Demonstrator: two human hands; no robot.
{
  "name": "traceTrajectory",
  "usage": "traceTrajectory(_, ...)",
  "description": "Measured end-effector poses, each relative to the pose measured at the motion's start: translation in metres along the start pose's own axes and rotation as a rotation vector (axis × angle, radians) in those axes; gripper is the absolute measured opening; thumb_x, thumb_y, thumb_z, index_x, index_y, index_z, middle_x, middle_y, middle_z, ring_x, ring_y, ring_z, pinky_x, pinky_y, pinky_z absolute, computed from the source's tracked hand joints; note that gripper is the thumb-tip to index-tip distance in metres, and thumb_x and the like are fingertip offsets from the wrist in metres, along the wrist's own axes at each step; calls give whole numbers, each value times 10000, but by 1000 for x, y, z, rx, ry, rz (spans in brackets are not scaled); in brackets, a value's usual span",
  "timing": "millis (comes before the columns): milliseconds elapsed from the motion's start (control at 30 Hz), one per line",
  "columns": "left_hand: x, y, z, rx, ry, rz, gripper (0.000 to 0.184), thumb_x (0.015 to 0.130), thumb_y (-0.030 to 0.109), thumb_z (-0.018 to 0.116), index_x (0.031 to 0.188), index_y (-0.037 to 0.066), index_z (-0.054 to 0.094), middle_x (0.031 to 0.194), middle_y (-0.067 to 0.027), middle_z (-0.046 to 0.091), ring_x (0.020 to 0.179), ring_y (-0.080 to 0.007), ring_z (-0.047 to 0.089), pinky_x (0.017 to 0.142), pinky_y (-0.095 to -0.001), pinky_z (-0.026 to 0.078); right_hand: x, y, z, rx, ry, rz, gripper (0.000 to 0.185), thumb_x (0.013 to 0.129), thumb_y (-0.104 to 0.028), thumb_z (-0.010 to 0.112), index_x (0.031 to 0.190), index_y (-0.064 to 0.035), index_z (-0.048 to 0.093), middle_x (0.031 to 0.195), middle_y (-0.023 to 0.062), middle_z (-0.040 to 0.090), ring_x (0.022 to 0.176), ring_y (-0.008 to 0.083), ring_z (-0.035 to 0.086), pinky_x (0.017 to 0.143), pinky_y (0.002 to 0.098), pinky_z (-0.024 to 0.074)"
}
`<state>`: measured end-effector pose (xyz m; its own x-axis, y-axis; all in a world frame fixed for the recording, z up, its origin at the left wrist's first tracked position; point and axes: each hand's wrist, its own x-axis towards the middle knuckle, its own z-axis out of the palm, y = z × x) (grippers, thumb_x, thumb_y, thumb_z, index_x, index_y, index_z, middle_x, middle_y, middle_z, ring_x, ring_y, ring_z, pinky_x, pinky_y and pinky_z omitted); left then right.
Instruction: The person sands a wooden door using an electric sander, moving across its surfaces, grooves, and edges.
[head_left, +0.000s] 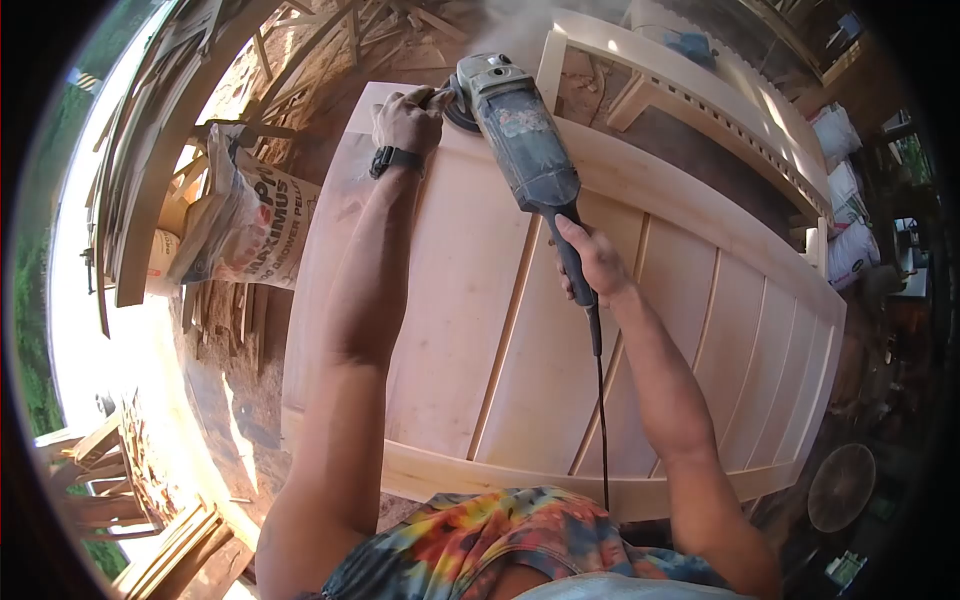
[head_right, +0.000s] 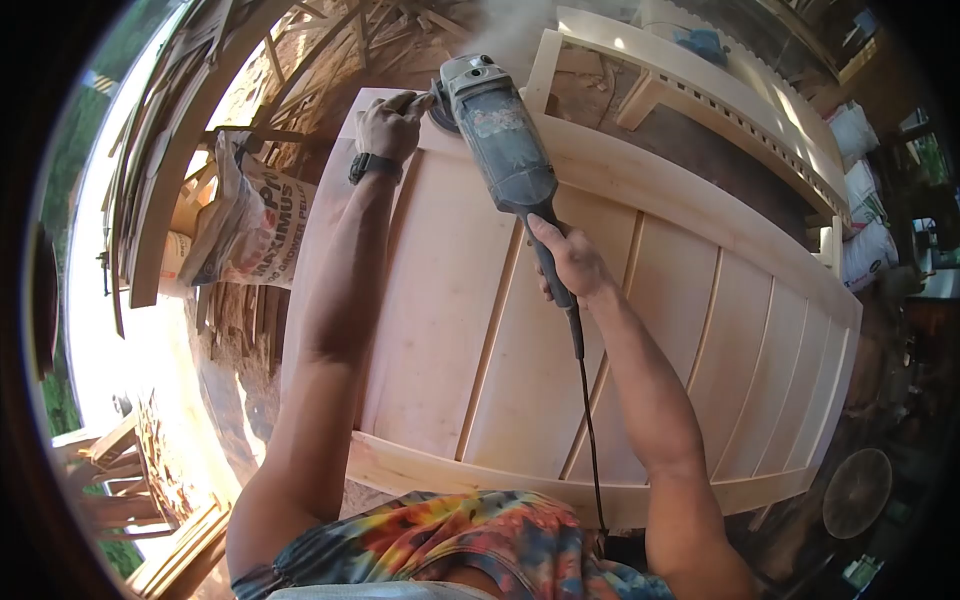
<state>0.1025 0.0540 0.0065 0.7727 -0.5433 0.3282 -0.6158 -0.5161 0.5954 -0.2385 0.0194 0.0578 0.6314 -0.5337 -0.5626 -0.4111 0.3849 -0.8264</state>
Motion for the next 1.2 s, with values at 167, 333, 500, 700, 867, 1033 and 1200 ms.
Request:
traceTrajectory(167, 35, -55, -27, 23, 14, 57, 286, 999, 456, 676, 1117, 245, 829, 1036, -107, 791, 986, -330, 731, 890, -431, 547, 37, -20, 44, -33, -36, 18, 608, 956, -631, 679, 1000, -29, 603, 663, 31, 557, 470, 130, 582, 402, 303, 491)
traceTrajectory(333, 62, -94, -47, -51, -104, -38, 382, 967, 565, 668, 1114, 249, 825, 1073, -133, 779, 1050, -390, 703, 954, -457, 518, 61, -35, 79, -82, -49, -9, 612, 933, -661, 673, 856, -60, 592, 663, 26, 540, 475, 146, 588, 410, 326, 486)
traceTrajectory(500, 76, -123, -67, -32, -51, -51, 327, 967, 515, 704, 1129, 258, 826, 1033, -114, 793, 1005, -325, 746, 909, -407, 559, 83, -42, 112, -117, -69, 4, 604, 925, -658, 688, 861, -64, 595, 663, 30, 543, 468, 149, 579, 407, 325, 489)
traceTrajectory(700, 86, -153, -66, -129, -48, -56, 331, 977, 499, 701, 1129, 236, 832, 1088, -115, 791, 1043, -309, 740, 926, -391, 551, 73, -48, 133, -139, -119, -12, 673, 923, -703, 651, 833, -41, 571, 668, 41, 534, 481, 170, 602, 397, 341, 502)
traceTrajectory(867, 57, -88, -52, -6, -83, 44, 303, 998, 422, 705, 1141, 187, 832, 1103, -72, 810, 1009, -217, 757, 902, -355, 565, 42, -18, 106, -64, -51, -43, 657, 954, -664, 639, 947, -9, 585, 649, 29, 510, 467, 162, 594, 397, 333, 504)
traceTrajectory(1033, 6, 2, -9, -173, -159, 115, 293, 998, 386, 690, 1139, 168, 825, 1095, -85, 804, 999, -252, 757, 887, -365, 572, -20, 13, 35, -23, 115, -68, 565, 998, -588, 631, 963, -26, 589, 656, 34, 537, 452, 149, 575, 396, 328, 494)
traceTrajectory(1200, -67, 139, 70, -142, -136, 366, 347, 946, 519, 679, 980, 213, 838, 1019, -7, 800, 1018, -261, 668, 960, -440, 430, -111, 55, -75, 105, 244, -82, 489, 1033, -524, 610, 943, -44, 576, 608, 35, 535, 421, 156, 549, 389, 324, 467)
